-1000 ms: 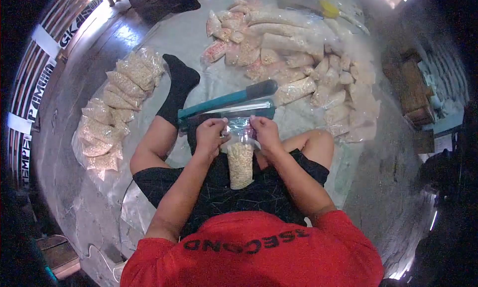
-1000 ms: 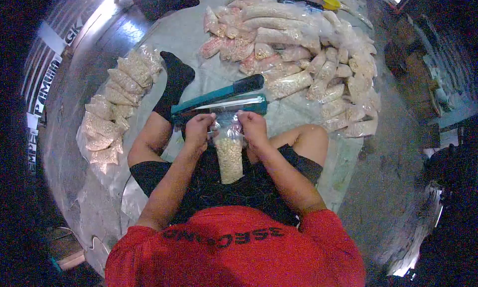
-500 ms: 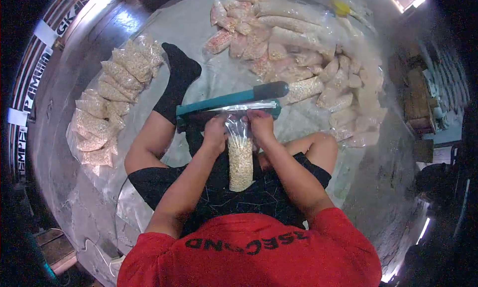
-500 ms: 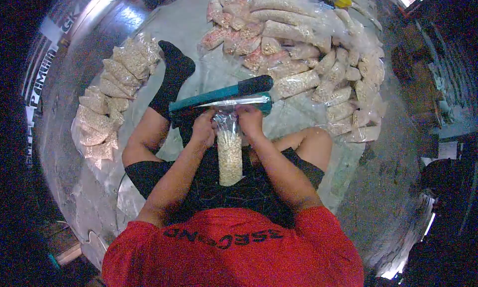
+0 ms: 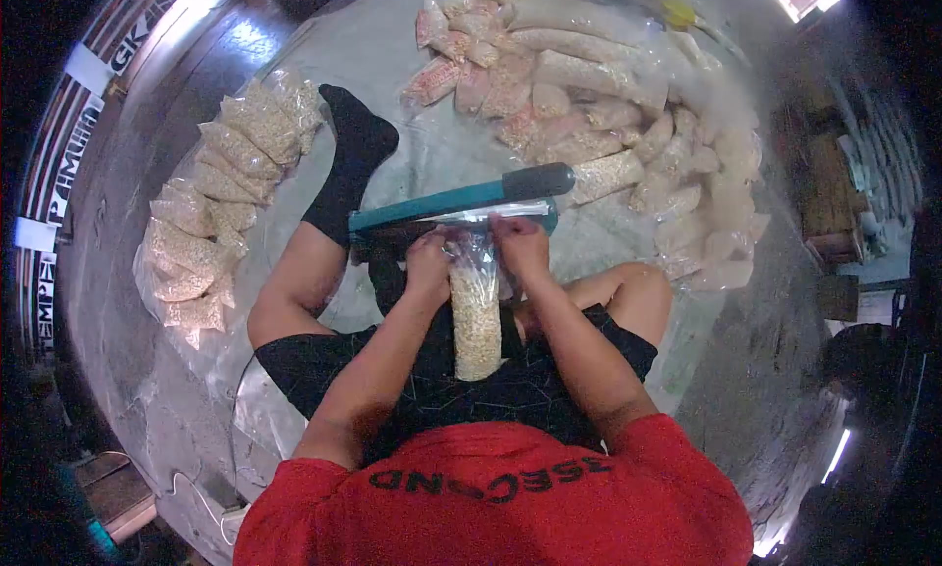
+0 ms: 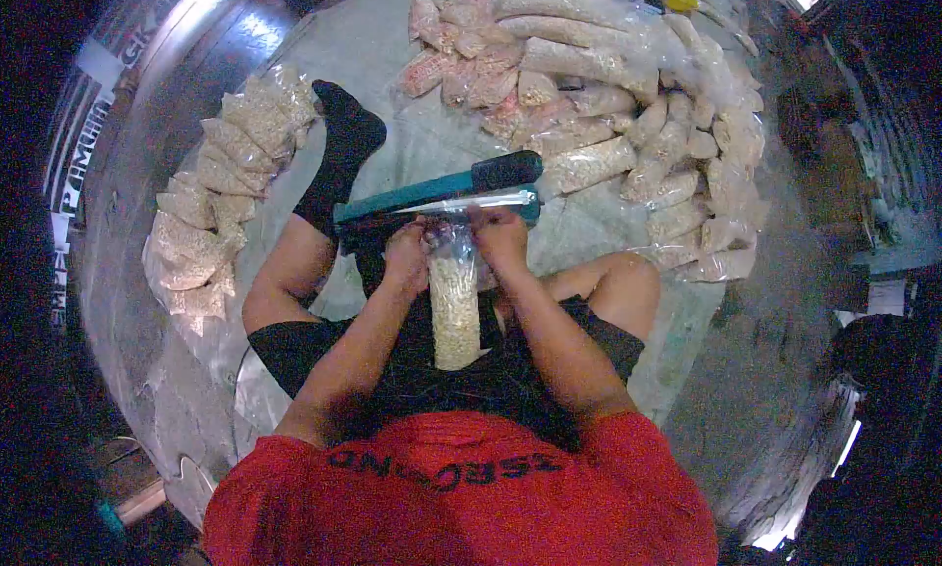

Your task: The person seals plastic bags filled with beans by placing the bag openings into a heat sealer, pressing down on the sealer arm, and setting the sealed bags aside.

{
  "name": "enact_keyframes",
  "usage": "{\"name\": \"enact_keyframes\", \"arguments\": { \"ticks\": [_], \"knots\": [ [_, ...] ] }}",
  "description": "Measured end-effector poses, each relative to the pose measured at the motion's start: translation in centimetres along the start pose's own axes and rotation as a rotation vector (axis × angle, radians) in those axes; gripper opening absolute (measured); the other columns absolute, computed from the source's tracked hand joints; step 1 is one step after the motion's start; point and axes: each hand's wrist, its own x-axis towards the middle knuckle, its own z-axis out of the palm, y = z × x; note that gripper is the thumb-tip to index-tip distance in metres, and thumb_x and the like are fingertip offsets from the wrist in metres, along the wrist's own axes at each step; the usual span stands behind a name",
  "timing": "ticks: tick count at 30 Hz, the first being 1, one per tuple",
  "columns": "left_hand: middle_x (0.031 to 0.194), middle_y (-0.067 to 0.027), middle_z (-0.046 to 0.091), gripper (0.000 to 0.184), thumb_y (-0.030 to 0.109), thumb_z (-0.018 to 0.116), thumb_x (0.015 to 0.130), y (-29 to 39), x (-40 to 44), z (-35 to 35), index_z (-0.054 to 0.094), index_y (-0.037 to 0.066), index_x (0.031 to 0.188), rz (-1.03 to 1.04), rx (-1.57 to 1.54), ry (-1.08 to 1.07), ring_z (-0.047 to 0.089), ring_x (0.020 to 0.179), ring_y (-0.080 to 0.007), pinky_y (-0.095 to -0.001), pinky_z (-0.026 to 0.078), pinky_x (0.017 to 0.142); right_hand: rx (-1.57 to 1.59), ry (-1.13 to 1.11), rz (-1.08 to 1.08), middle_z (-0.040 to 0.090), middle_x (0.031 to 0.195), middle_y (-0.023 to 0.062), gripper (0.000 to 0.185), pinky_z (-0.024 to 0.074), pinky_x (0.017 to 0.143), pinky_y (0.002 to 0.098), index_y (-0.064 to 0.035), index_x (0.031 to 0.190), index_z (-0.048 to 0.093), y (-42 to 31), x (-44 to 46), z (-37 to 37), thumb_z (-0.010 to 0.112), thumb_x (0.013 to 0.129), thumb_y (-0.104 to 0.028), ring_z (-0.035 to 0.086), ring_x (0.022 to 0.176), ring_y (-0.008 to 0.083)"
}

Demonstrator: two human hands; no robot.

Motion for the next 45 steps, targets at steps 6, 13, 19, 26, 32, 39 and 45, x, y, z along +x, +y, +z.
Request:
{"name": "enact_keyframes", "arguments": {
  "ticks": [6,13,19,26,32,39,45],
  "knots": [
    [0.101,-0.0154,0.071,0.026,0.021,0.047,0.105,-0.3,1.0,-0.8,0.065,0.002,0.107,0.012,0.004,0.009,0.068,0.090,-0.0263,-0.0407,0.058,0.082,0.076,0.438,-0.236,0.070,0.098,0.0169,0.029,0.0521,0.085,0.0420,-0.0017,0.111,0.070,-5.2,-2.9,-5.8,0.070,0.092,-0.024,0.067,0.094,0.0318],
    [0.091,-0.0119,0.070,0.018,0.016,0.054,0.103,-0.5,0.5,-0.1,0.065,0.003,0.100,0.045,-0.135,0.038,0.065,0.075,-0.0207,-0.0351,0.055,0.067,-0.442,0.407,-1.013,0.065,0.118,0.0144,0.029,0.0422,0.101,0.0471,-0.0054,0.109,0.069,-9.7,-1.3,-8.5,0.076,0.085,-0.020,0.058,0.114,0.0346],
    [0.088,-0.0109,0.069,0.016,0.011,0.053,0.101,1.1,-1.6,1.9,0.065,0.001,0.099,0.037,-0.154,0.123,0.064,0.073,-0.0190,-0.0325,0.053,0.065,-0.466,0.431,-0.923,0.064,0.121,0.0158,0.028,0.0415,0.103,0.0483,-0.0046,0.109,0.069,-7.9,-1.4,-7.3,0.075,0.086,-0.019,0.056,0.117,0.0367],
    [0.086,-0.0092,0.069,0.017,0.012,0.053,0.098,0.1,-0.5,1.2,0.065,0.001,0.095,0.051,-0.126,0.123,0.061,0.070,-0.0169,-0.0315,0.050,0.067,-0.551,0.440,-0.914,0.066,0.116,0.0158,0.024,0.0426,0.101,0.0457,-0.0040,0.108,0.070,-5.5,-0.6,-6.7,0.074,0.087,-0.016,0.058,0.112,0.0353],
    [0.081,-0.0070,0.068,0.018,0.013,0.054,0.097,-1.1,0.2,0.3,0.066,0.002,0.089,0.135,-0.142,0.108,0.060,0.069,-0.0157,-0.0296,0.048,0.066,-0.576,0.373,-0.719,0.068,0.118,0.0159,0.021,0.0461,0.099,0.0454,-0.0039,0.102,0.073,-3.0,0.0,-5.7,0.074,0.086,-0.018,0.059,0.111,0.0365],
    [0.127,-0.0138,0.063,0.027,0.021,0.052,0.103,1.5,-4.8,-0.3,0.066,0.001,0.114,0.003,0.119,0.024,0.059,0.120,-0.0251,-0.0385,0.046,0.104,-0.671,0.384,-0.740,0.069,0.118,0.0123,0.021,0.0497,0.093,0.0442,-0.0064,0.103,0.074,-2.4,0.2,-5.6,0.074,0.087,-0.020,0.061,0.107,0.0356],
    [0.141,-0.0124,0.056,0.040,0.028,0.049,0.106,1.9,-9.4,-2.8,0.051,0.003,0.137,-0.192,-0.046,0.074,0.052,0.132,-0.0274,-0.0378,0.040,0.111,-0.706,0.407,-0.752,0.068,0.121,0.0122,0.021,0.0488,0.095,0.0442,-0.0073,0.105,0.074,-1.8,0.8,-5.1,0.073,0.089,-0.021,0.061,0.107,0.0348]
  ]
}}
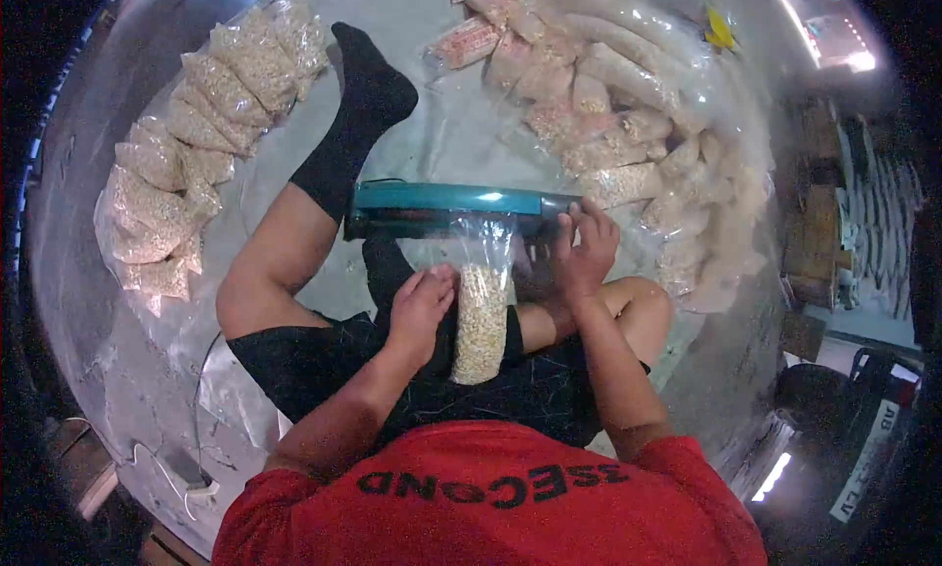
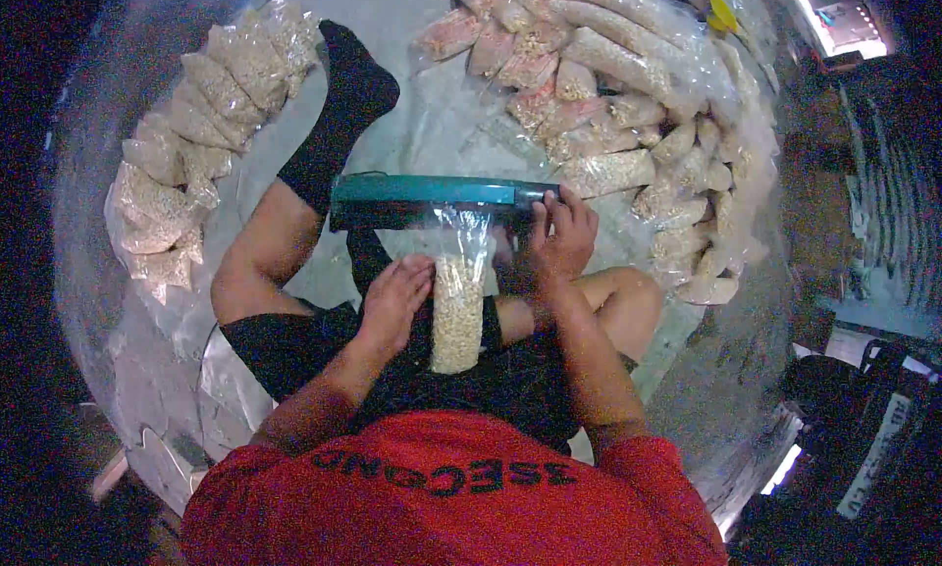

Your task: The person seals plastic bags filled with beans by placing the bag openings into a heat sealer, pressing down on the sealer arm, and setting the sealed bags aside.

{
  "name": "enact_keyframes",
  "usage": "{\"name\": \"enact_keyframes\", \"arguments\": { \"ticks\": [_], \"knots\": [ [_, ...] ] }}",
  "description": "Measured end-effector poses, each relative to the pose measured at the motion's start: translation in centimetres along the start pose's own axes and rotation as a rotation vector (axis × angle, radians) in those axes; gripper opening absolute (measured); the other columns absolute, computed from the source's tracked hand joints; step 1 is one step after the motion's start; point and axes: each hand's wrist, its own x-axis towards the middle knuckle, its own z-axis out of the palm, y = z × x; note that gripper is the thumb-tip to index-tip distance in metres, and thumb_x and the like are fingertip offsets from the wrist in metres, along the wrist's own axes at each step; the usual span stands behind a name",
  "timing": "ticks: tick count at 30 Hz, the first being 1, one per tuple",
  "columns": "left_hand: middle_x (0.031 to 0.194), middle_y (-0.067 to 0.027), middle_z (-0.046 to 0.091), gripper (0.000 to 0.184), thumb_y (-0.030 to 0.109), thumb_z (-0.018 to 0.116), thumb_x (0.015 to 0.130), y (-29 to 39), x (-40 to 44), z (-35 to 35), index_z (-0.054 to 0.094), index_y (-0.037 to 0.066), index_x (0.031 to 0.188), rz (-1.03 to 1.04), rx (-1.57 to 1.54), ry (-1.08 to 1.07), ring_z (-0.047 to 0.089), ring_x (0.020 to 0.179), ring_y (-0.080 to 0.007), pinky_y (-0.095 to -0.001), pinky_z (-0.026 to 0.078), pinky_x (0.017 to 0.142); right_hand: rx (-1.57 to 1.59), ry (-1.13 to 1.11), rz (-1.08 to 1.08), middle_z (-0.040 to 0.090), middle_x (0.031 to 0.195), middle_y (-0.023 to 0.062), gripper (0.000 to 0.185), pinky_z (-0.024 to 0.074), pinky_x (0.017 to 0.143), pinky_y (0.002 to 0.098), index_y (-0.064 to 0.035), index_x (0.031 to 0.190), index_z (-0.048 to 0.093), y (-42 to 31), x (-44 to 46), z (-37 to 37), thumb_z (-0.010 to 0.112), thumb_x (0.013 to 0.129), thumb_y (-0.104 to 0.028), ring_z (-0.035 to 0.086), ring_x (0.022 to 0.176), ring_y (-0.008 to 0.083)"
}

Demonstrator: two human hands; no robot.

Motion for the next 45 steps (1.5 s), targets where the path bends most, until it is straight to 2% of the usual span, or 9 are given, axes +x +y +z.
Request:
{"name": "enact_keyframes", "arguments": {
  "ticks": [6,9,12,14,21,25,38,42,45],
  "knots": [
    [0.136,-0.0125,0.060,0.037,0.021,0.055,0.100,1.2,1.5,0.7,0.055,0.006,0.134,-0.058,-0.090,0.029,0.056,0.128,-0.0285,-0.0408,0.044,0.108,-0.020,-0.017,-0.028,0.069,0.120,0.0141,0.020,0.0478,0.096,0.0445,-0.0086,0.106,0.074,0.3,-0.3,0.3,0.072,0.090,-0.020,0.061,0.109,0.0344],
    [0.124,-0.0136,0.066,0.029,0.018,0.055,0.100,0.4,3.2,0.2,0.062,0.004,0.125,0.209,0.430,-0.126,0.061,0.119,-0.0274,-0.0390,0.047,0.103,-0.027,0.034,-0.059,0.071,0.116,0.0118,0.018,0.0463,0.096,0.0430,-0.0065,0.106,0.072,0.5,-0.5,0.8,0.071,0.092,-0.018,0.065,0.104,0.0314],
    [0.117,-0.0109,0.068,0.029,0.020,0.055,0.100,-0.7,5.7,0.3,0.064,0.002,0.121,0.128,0.093,-0.231,0.062,0.112,-0.0231,-0.0376,0.048,0.097,-0.070,0.021,-0.087,0.070,0.117,0.0138,0.020,0.0465,0.097,0.0436,-0.0052,0.108,0.072,0.0,-0.6,0.6,0.069,0.094,-0.019,0.064,0.107,0.0332],
    [0.101,-0.0068,0.070,0.025,0.022,0.058,0.098,-0.2,6.0,1.5,0.070,0.003,0.109,0.134,0.078,-0.163,0.064,0.093,-0.0167,-0.0327,0.050,0.086,-0.051,0.014,-0.086,0.070,0.118,0.0147,0.021,0.0465,0.097,0.0438,-0.0049,0.110,0.072,0.3,-0.9,0.9,0.068,0.095,-0.020,0.063,0.109,0.0339],
    [0.085,-0.0086,0.070,0.017,0.021,0.064,0.094,-1.4,9.1,3.0,0.069,0.005,0.094,0.016,-0.061,-0.184,0.066,0.070,-0.0228,-0.0406,0.055,0.068,-0.088,0.034,-0.067,0.069,0.118,0.0171,0.022,0.0461,0.098,0.0457,-0.0027,0.110,0.071,-0.2,-0.7,0.4,0.068,0.094,-0.018,0.063,0.111,0.0347],
    [0.095,-0.0112,0.072,0.024,0.023,0.065,0.094,0.4,8.2,3.1,0.070,0.001,0.103,-0.088,0.068,-0.244,0.069,0.080,-0.0229,-0.0398,0.057,0.075,-0.039,0.006,-0.075,0.068,0.119,0.0150,0.019,0.0447,0.099,0.0490,-0.0061,0.104,0.072,0.8,-0.8,0.7,0.068,0.093,-0.020,0.061,0.107,0.0384],
    [0.086,-0.0062,0.070,0.017,0.020,0.064,0.096,-1.1,10.4,2.5,0.071,0.004,0.095,0.076,0.145,-0.179,0.066,0.076,-0.0180,-0.0339,0.052,0.070,-0.098,0.086,-0.301,0.060,0.128,0.0184,0.033,0.0435,0.102,0.0504,-0.0042,0.119,0.064,-4.6,3.5,-6.8,0.071,0.092,-0.022,0.054,0.119,0.0399],
    [0.087,-0.0070,0.070,0.018,0.019,0.063,0.096,0.2,8.2,3.8,0.070,0.002,0.098,0.009,0.092,-0.212,0.066,0.076,-0.0185,-0.0339,0.053,0.070,-0.013,0.087,-0.091,0.045,0.147,0.0223,0.072,0.0341,0.114,0.0479,-0.0034,0.147,0.043,-7.1,-0.6,-9.0,0.077,0.086,-0.018,0.048,0.131,0.0390],
    [0.094,-0.0089,0.073,0.021,0.017,0.060,0.098,-0.6,6.6,4.4,0.073,0.001,0.101,0.108,0.232,-0.378,0.069,0.082,-0.0182,-0.0325,0.055,0.077,0.503,-0.358,0.315,0.041,0.151,0.0216,0.084,0.0355,0.114,0.0463,-0.0017,0.151,0.034,-5.0,-8.6,-7.4,0.080,0.083,-0.019,0.047,0.133,0.0363]
  ]
}}
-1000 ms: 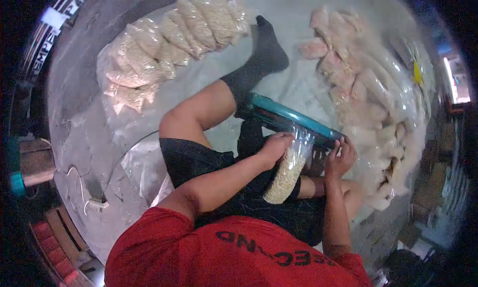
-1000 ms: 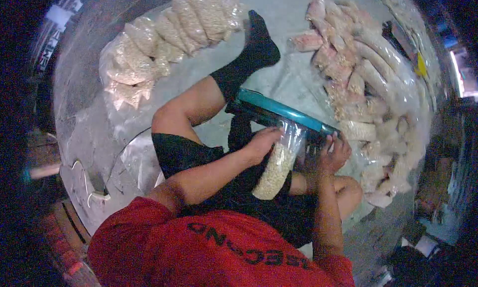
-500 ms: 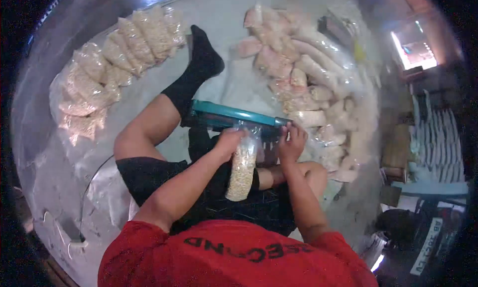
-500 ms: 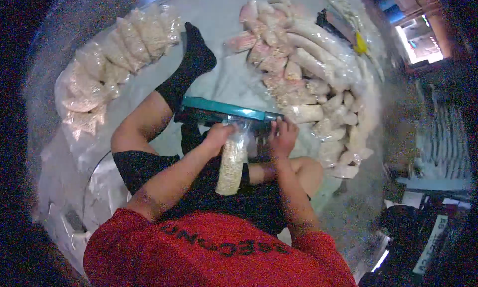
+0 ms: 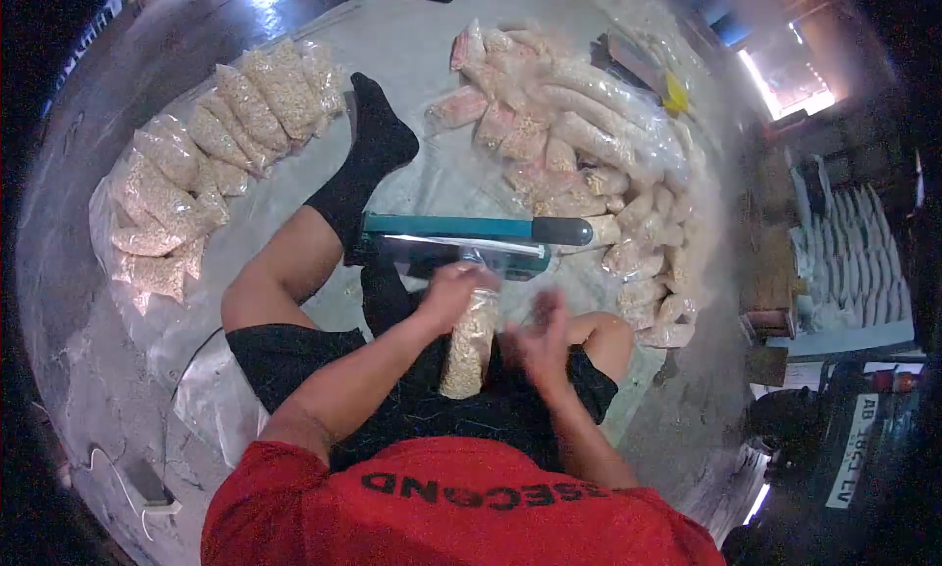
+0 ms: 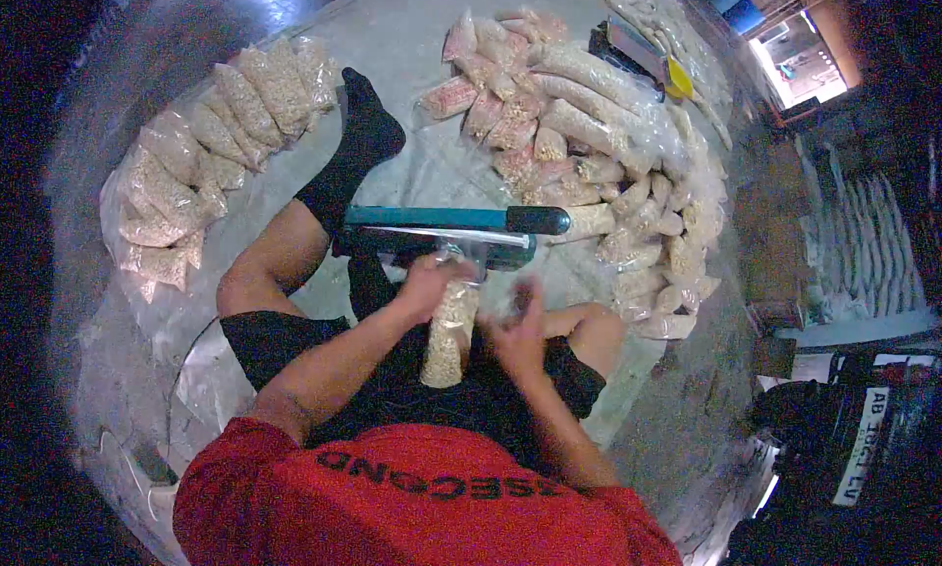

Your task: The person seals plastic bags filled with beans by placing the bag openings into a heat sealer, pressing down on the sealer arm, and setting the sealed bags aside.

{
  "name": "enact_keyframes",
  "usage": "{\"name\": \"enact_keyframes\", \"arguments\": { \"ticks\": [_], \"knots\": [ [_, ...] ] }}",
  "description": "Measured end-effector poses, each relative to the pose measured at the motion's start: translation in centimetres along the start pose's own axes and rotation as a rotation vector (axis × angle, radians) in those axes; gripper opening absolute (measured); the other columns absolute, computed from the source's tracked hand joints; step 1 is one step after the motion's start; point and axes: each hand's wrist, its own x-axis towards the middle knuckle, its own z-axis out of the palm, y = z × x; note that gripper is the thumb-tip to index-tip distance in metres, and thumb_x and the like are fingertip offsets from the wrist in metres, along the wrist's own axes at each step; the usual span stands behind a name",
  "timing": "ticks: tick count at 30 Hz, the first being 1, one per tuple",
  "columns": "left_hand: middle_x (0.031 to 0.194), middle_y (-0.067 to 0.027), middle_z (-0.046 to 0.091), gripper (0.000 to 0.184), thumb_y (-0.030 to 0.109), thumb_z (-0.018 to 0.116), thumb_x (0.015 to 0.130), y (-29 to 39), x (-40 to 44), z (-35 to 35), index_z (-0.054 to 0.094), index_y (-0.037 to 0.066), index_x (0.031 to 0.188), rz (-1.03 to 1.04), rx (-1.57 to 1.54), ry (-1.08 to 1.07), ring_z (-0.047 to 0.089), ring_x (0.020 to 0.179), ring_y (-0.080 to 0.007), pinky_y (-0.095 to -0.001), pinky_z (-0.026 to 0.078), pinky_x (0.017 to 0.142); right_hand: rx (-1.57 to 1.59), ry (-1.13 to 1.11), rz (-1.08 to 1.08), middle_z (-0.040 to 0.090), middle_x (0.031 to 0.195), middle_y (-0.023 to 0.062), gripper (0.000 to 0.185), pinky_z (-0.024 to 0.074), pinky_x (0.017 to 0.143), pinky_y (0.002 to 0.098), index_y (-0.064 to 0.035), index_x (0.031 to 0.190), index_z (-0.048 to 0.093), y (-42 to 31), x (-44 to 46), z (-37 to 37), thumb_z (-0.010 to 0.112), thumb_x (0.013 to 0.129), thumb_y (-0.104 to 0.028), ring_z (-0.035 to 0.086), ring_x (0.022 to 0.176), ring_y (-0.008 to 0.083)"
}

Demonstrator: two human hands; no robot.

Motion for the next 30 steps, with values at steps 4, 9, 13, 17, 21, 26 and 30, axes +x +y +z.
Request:
{"name": "enact_keyframes", "arguments": {
  "ticks": [4,9,13,17,21,26,30],
  "knots": [
    [0.096,-0.0105,0.074,0.015,0.015,0.064,0.096,4.4,-8.8,5.9,0.073,0.002,0.096,0.336,0.544,-0.077,0.071,0.086,-0.0228,-0.0372,0.057,0.082,0.427,-0.703,0.272,0.059,0.135,0.0168,0.077,0.0408,0.110,0.0432,0.0015,0.144,0.044,3.2,-4.7,0.1,0.084,0.081,-0.018,0.055,0.125,0.0280],
    [0.102,-0.0127,0.074,0.042,0.041,0.059,0.101,10.1,-15.7,6.0,0.073,0.001,0.097,0.497,0.144,0.034,0.070,0.095,-0.0260,-0.0424,0.055,0.092,0.296,-0.961,-0.120,0.069,0.118,0.0067,0.054,0.0468,0.103,0.0358,-0.0011,0.127,0.060,-3.1,-4.0,-0.5,0.084,0.081,-0.013,0.062,0.111,0.0180],
    [0.116,-0.0115,0.069,0.060,0.057,0.058,0.097,8.3,-16.2,-0.9,0.061,0.004,0.125,0.298,-0.603,0.127,0.066,0.109,-0.0270,-0.0452,0.051,0.101,0.631,-0.980,0.321,0.071,0.114,0.0031,0.040,0.0503,0.095,0.0310,-0.0029,0.120,0.067,-8.0,-4.9,-0.2,0.080,0.088,-0.021,0.065,0.104,0.0133],
    [0.116,-0.0161,0.068,0.057,0.053,0.057,0.099,0.2,-17.5,-1.7,0.059,0.004,0.126,-0.094,-0.768,0.290,0.066,0.109,-0.0329,-0.0500,0.050,0.102,0.562,-0.869,0.573,0.070,0.096,0.0007,0.031,0.0478,0.062,0.0238,-0.0005,0.115,0.065,-8.8,-6.4,0.1,0.073,0.094,-0.022,0.062,0.076,0.0084],
    [0.103,-0.0152,0.071,0.024,0.025,0.062,0.099,1.6,-16.4,-3.8,0.066,0.005,0.111,-0.056,-0.791,0.348,0.069,0.092,-0.0330,-0.0508,0.056,0.090,0.601,-1.023,0.646,0.073,0.105,0.0028,0.032,0.0511,0.089,0.0301,-0.0015,0.118,0.068,-10.2,-7.2,-4.8,0.074,0.091,-0.018,0.066,0.093,0.0135],
    [0.103,-0.0094,0.071,0.022,0.007,0.070,0.091,3.0,-15.9,-0.6,0.066,0.002,0.112,0.232,-0.500,0.392,0.070,0.091,-0.0240,-0.0415,0.057,0.083,0.496,-1.013,0.646,0.071,0.114,0.0013,0.035,0.0498,0.093,0.0295,-0.0042,0.124,0.066,-3.6,-7.9,-5.9,0.073,0.091,-0.015,0.065,0.099,0.0124],
    [0.103,-0.0073,0.072,0.023,0.005,0.072,0.089,4.7,-16.1,1.1,0.067,0.002,0.112,0.297,-0.376,0.339,0.070,0.090,-0.0201,-0.0377,0.057,0.081,0.552,-0.991,0.594,0.069,0.119,0.0007,0.037,0.0495,0.094,0.0300,-0.0044,0.127,0.065,-3.7,-8.4,-5.7,0.072,0.092,-0.015,0.062,0.105,0.0120]
  ]
}}
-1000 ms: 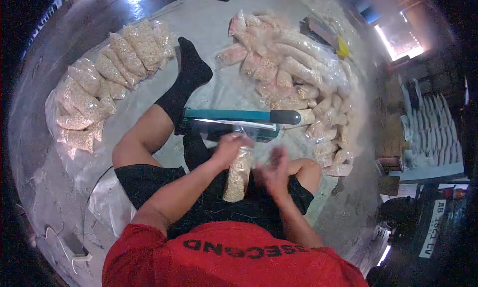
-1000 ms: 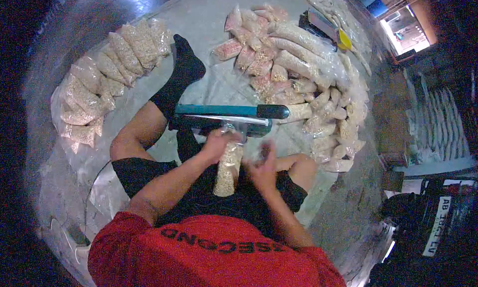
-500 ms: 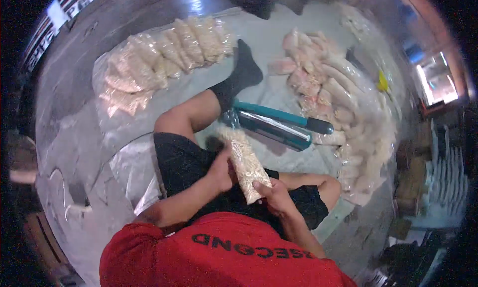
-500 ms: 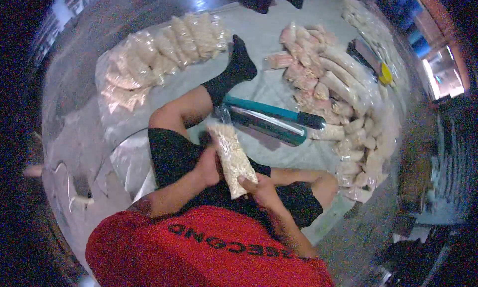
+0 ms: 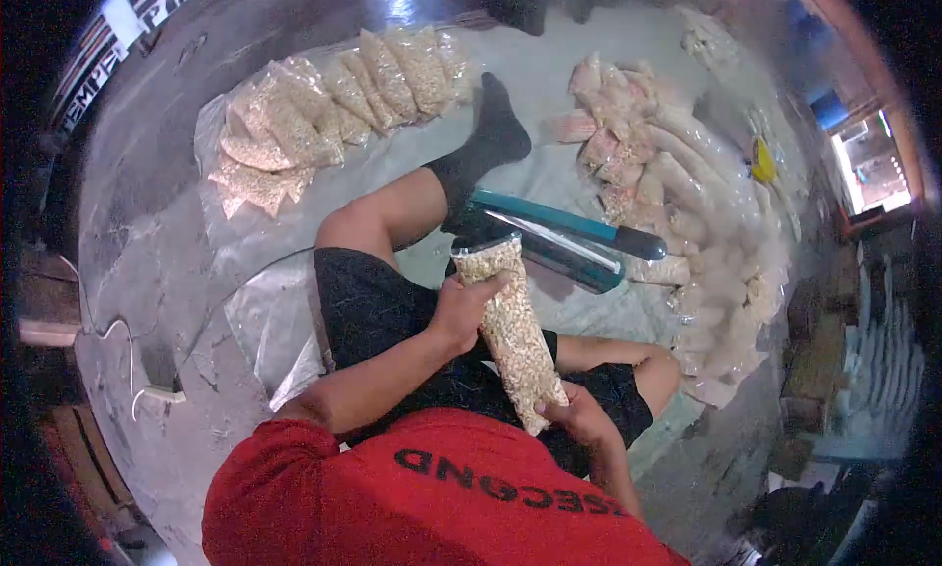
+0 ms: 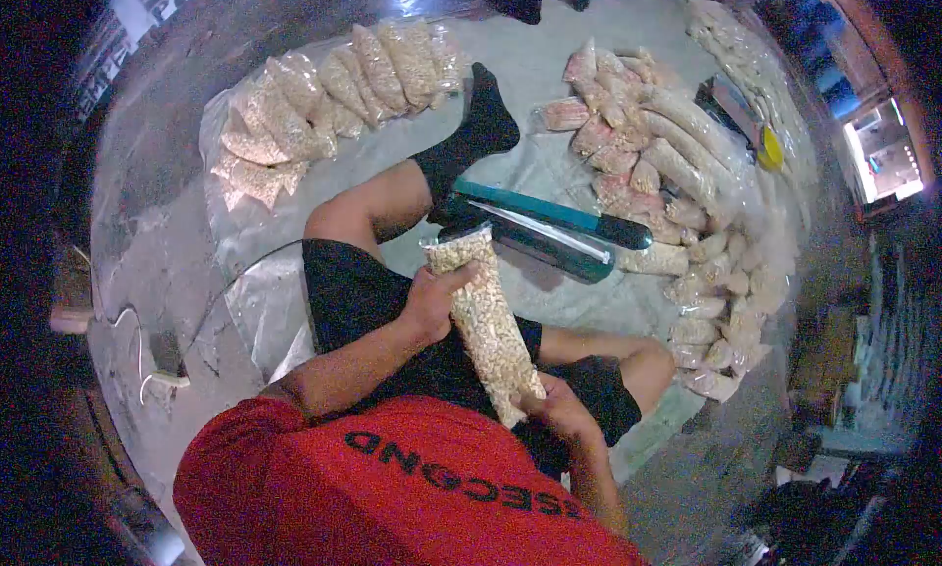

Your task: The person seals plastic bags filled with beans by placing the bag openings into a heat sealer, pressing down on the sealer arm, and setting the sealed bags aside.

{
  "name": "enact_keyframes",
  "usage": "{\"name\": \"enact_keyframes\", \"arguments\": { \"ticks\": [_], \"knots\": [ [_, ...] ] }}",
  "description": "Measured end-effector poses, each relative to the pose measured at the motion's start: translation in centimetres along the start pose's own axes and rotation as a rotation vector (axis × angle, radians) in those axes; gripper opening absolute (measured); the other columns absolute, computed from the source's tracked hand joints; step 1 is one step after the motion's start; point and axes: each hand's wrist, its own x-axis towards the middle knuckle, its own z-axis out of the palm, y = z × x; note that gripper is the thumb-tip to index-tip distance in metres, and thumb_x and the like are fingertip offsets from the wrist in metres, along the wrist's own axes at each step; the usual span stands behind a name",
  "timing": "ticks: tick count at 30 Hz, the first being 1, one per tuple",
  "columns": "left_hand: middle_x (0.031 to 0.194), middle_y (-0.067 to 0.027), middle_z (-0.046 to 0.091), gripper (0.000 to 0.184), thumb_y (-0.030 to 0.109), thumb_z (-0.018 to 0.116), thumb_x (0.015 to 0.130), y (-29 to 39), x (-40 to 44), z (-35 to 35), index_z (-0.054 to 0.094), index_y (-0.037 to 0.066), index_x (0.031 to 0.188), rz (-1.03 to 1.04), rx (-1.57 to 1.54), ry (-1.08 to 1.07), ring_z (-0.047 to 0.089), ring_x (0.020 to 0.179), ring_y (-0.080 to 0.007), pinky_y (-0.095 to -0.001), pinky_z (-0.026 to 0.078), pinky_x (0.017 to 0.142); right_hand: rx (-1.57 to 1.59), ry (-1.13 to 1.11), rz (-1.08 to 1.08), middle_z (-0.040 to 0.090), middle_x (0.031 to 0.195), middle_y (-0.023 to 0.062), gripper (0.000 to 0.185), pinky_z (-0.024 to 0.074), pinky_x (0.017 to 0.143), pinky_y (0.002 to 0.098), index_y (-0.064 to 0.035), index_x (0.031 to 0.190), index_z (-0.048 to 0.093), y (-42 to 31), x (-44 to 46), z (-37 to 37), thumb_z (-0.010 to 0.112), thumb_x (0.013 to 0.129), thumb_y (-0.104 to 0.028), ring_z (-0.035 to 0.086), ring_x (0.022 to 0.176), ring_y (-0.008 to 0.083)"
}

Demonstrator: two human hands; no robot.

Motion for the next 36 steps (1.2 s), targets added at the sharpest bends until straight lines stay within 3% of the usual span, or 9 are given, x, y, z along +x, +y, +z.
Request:
{"name": "enact_keyframes", "arguments": {
  "ticks": [8,10,15,21,25,31,33,35,36],
  "knots": [
    [0.111,-0.0132,0.072,0.030,0.013,0.070,0.093,13.1,1.8,4.5,0.067,-0.003,0.118,0.443,0.453,0.098,0.069,0.095,-0.0236,-0.0349,0.054,0.086,-0.155,0.023,-0.237,0.071,0.100,0.0020,0.024,0.0543,0.081,0.0348,-0.0054,0.112,0.068,-0.4,2.9,-10.0,0.069,0.096,-0.023,0.065,0.089,0.0134],
    [0.113,-0.0153,0.072,0.034,0.015,0.070,0.094,19.3,2.7,7.0,0.067,-0.005,0.121,0.767,0.742,0.171,0.070,0.097,-0.0254,-0.0339,0.053,0.088,-0.615,0.707,-0.105,0.073,0.095,0.0131,0.027,0.0545,0.080,0.0396,-0.0045,0.109,0.069,-7.8,0.8,-11.4,0.064,0.097,-0.029,0.070,0.086,0.0231],
    [0.124,-0.0156,0.069,0.036,0.017,0.068,0.096,25.9,10.3,6.3,0.066,-0.004,0.125,1.448,1.382,0.457,0.066,0.112,-0.0251,-0.0337,0.048,0.099,-0.966,1.232,-0.473,0.070,0.096,0.0181,0.023,0.0513,0.082,0.0458,-0.0050,0.102,0.069,-3.4,12.4,-27.6,0.070,0.084,-0.019,0.067,0.091,0.0388],
    [0.115,-0.0167,0.071,0.029,0.019,0.061,0.099,16.4,9.0,0.8,0.068,-0.002,0.119,0.943,1.561,0.277,0.067,0.107,-0.0272,-0.0367,0.050,0.096,-1.369,1.074,-0.717,0.066,0.101,0.0186,0.028,0.0513,0.090,0.0485,-0.0091,0.102,0.069,-5.2,15.3,-27.0,0.072,0.075,-0.016,0.062,0.100,0.0430],
    [0.105,-0.0156,0.073,0.022,0.018,0.064,0.097,5.8,2.8,2.0,0.070,-0.001,0.108,0.612,1.451,0.069,0.070,0.099,-0.0285,-0.0360,0.052,0.090,-0.793,1.210,-0.596,0.065,0.083,0.0223,0.022,0.0506,0.071,0.0471,-0.0055,0.098,0.067,-3.5,16.2,-29.4,0.064,0.086,-0.024,0.065,0.079,0.0412],
    [0.103,-0.0141,0.075,0.023,0.024,0.075,0.089,-3.5,-1.3,8.0,0.075,0.005,0.102,0.521,1.341,-0.460,0.072,0.100,-0.0306,-0.0393,0.055,0.090,-0.358,1.530,-0.937,0.067,0.094,0.0132,0.020,0.0508,0.083,0.0419,-0.0036,0.107,0.063,-8.4,4.4,-23.0,0.059,0.099,-0.021,0.064,0.088,0.0303],
    [0.127,-0.0202,0.065,0.043,0.029,0.075,0.089,-5.6,-1.1,9.8,0.066,0.003,0.121,0.613,1.365,-0.564,0.063,0.117,-0.0360,-0.0423,0.050,0.101,-0.084,1.468,-1.145,0.063,0.092,0.0100,0.015,0.0505,0.082,0.0397,-0.0027,0.106,0.060,-10.8,1.5,-16.2,0.054,0.103,-0.017,0.061,0.086,0.0270],
    [0.136,-0.0222,0.060,0.051,0.029,0.075,0.088,-6.5,-1.5,10.8,0.061,0.002,0.129,0.750,1.383,-0.578,0.059,0.124,-0.0376,-0.0426,0.047,0.106,-0.638,1.888,-1.125,0.060,0.092,0.0087,0.017,0.0507,0.078,0.0377,-0.0023,0.104,0.056,-8.9,1.4,-13.2,0.054,0.105,-0.020,0.060,0.082,0.0240],
    [0.140,-0.0227,0.056,0.058,0.029,0.077,0.087,-7.0,-1.4,10.7,0.057,0.002,0.134,0.745,1.356,-0.609,0.055,0.129,-0.0386,-0.0426,0.044,0.109,-0.494,1.789,-1.225,0.059,0.093,0.0080,0.017,0.0506,0.077,0.0358,-0.0027,0.103,0.055,-9.1,1.0,-9.8,0.056,0.104,-0.019,0.059,0.080,0.0218]
  ]
}}
